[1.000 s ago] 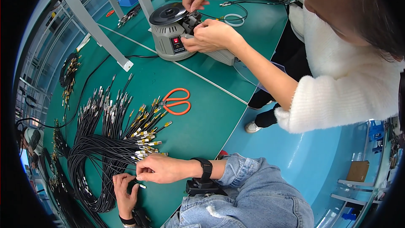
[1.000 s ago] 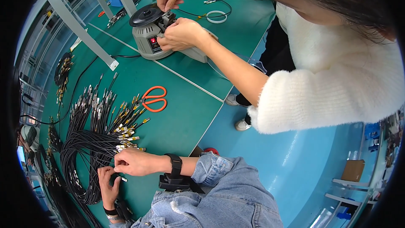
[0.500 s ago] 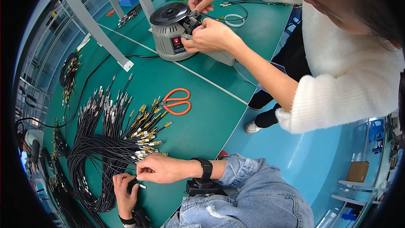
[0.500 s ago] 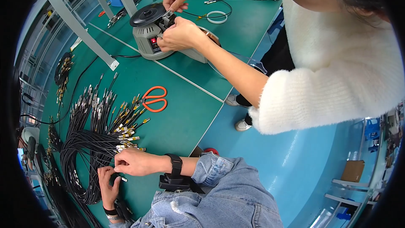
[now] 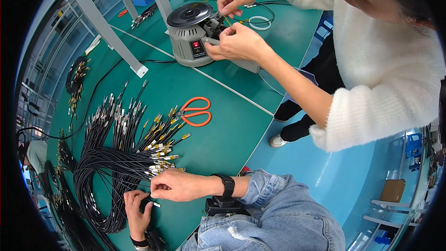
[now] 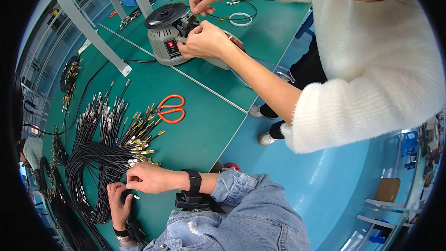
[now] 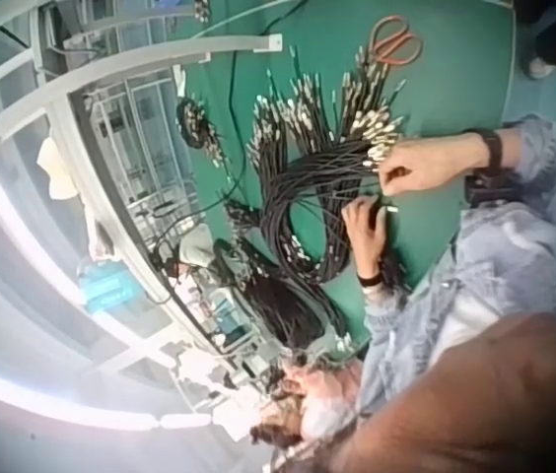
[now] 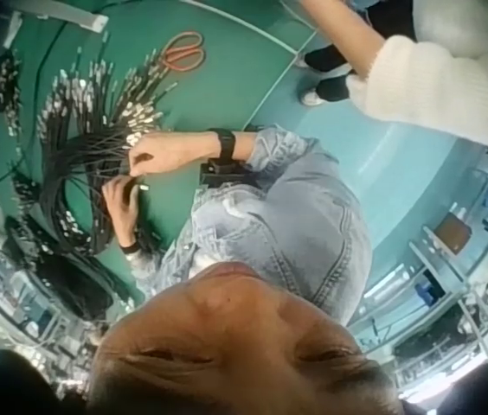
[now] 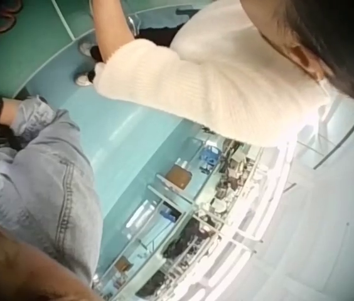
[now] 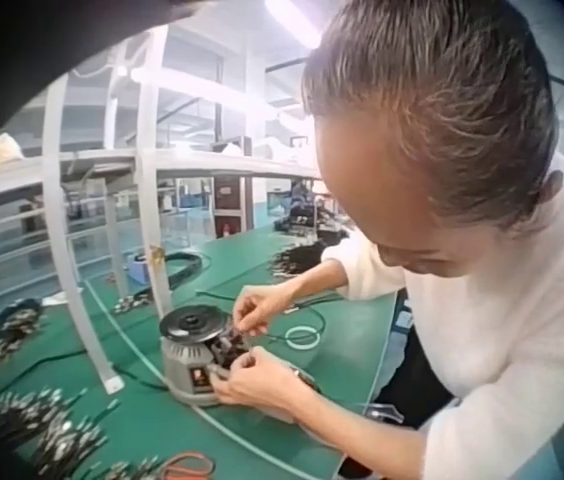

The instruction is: The person gathers a bundle of cables, moves them across the table, and then slides a small sleeve onto the end of each cable one at a time.

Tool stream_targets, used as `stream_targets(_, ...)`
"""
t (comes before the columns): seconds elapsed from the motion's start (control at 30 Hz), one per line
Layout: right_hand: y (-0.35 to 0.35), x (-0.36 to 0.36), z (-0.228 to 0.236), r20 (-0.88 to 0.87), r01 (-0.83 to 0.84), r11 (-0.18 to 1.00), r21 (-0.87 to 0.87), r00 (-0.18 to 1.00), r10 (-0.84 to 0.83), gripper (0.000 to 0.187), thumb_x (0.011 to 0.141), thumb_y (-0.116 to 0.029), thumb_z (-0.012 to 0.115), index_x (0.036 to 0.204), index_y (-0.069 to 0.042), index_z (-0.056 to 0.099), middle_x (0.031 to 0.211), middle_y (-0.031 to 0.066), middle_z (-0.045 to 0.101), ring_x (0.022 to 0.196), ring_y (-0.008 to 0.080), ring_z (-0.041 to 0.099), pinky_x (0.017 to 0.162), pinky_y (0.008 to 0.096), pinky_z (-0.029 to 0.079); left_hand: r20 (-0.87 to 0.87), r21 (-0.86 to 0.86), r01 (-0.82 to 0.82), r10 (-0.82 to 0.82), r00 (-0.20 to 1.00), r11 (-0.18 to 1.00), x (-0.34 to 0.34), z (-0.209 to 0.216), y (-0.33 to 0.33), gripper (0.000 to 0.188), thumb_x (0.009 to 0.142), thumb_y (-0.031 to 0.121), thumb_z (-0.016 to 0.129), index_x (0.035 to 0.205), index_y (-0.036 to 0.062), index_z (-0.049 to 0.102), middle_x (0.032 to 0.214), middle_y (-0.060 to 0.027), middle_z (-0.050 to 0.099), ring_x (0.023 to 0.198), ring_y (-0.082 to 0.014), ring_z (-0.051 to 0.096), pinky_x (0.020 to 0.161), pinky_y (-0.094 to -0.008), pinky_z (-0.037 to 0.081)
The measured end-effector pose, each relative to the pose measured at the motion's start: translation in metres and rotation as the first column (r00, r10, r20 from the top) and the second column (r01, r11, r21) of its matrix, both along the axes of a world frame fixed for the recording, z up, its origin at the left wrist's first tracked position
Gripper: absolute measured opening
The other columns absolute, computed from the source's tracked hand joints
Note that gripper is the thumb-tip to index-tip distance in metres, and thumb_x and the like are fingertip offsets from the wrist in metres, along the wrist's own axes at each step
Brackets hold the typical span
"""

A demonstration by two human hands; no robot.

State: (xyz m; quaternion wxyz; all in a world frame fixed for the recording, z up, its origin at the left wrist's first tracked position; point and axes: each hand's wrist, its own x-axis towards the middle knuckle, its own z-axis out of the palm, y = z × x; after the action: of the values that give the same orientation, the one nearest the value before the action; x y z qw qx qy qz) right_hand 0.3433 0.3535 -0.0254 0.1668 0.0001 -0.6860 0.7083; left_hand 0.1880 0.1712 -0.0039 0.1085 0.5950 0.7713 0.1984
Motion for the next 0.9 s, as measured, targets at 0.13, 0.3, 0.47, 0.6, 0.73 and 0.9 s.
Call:
stream_targets(0.13, 0.0, 0.001, -0.001, -0.001, 0.0, 1.0, 0.003, 1.0, 0.0, 0.024, 0.089, -0.019, 0.059, 0.086, 0.005, 0.06, 0.071, 0.0116, 0.063, 0.066, 0.0181, 0.06, 0.063, 0.0322, 0.048, -0.001, -0.002, 0.001, -0.001, 1.0, 1.0, 0.001, 0.001, 0.001, 0.027, 0.068, 0.008, 0.068, 0.092, 0.0016, 0.058, 0.095, -0.0116, 0.053, 0.092, -0.03, 0.047, 0.085, -0.0375, 0.039)
stream_targets(0.3, 0.001, 0.002, 0.001, 0.027, -0.01, 1.0, 0.005, 1.0, 0.01, 0.024, 0.09, -0.019, 0.059, 0.086, 0.005, 0.06, 0.071, 0.0111, 0.063, 0.065, 0.0182, 0.06, 0.062, 0.0323, 0.048, -0.01, 0.026, 0.007, -0.007, 1.0, 1.0, 0.002, 0.0, 0.002, 0.029, 0.065, 0.005, 0.07, 0.092, 0.0024, 0.061, 0.093, -0.011, 0.055, 0.09, -0.0293, 0.048, 0.082, -0.0374, 0.04)
stream_targets(0.47, 0.003, 0.001, 0.003, 0.059, -0.003, 1.0, 0.01, 0.998, 0.002, 0.023, 0.089, -0.02, 0.059, 0.088, 0.004, 0.06, 0.072, 0.0099, 0.063, 0.066, 0.0152, 0.059, 0.062, 0.0302, 0.047, -0.044, 0.012, 0.042, -0.042, 0.998, 0.999, 0.0, 0.008, 0.001, 0.031, 0.063, 0.005, 0.073, 0.093, 0.0031, 0.063, 0.092, -0.0102, 0.056, 0.09, -0.0297, 0.05, 0.079, -0.0376, 0.043)
stream_targets(0.6, 0.004, -0.001, 0.005, 0.119, 0.006, 0.998, -0.061, 0.993, 0.001, 0.021, 0.09, -0.018, 0.061, 0.092, 0.002, 0.062, 0.076, 0.0064, 0.064, 0.07, 0.0101, 0.059, 0.063, 0.026, 0.047, -0.072, 0.002, 0.13, -0.129, 0.989, 0.992, -0.011, 0.015, 0.0, 0.029, 0.065, 0.007, 0.073, 0.092, 0.0038, 0.064, 0.093, -0.0092, 0.057, 0.089, -0.0297, 0.052, 0.077, -0.0373, 0.044)
stream_targets(0.73, 0.013, 0.014, -0.002, 0.237, 0.133, 0.986, -0.104, 0.966, -0.105, 0.019, 0.092, -0.016, 0.058, 0.096, 0.002, 0.063, 0.082, 0.0046, 0.065, 0.073, 0.0098, 0.06, 0.066, 0.0247, 0.049, -0.074, 0.054, 0.257, -0.253, 0.965, 0.965, -0.024, 0.009, 0.015, 0.022, 0.067, 0.011, 0.073, 0.088, 0.0072, 0.065, 0.09, -0.0064, 0.056, 0.087, -0.0271, 0.052, 0.075, -0.0372, 0.043)
stream_targets(0.9, 0.012, 0.022, 0.009, 0.347, 0.16, 0.984, -0.085, 0.93, -0.121, 0.02, 0.092, -0.014, 0.058, 0.099, 0.004, 0.063, 0.083, 0.006, 0.065, 0.075, 0.0102, 0.06, 0.069, 0.0244, 0.05, -0.168, 0.168, 0.263, -0.235, 0.957, 0.95, -0.026, 0.007, 0.016, 0.019, 0.068, 0.014, 0.075, 0.084, 0.0101, 0.065, 0.084, -0.0014, 0.055, 0.085, -0.0228, 0.051, 0.075, -0.0351, 0.041)
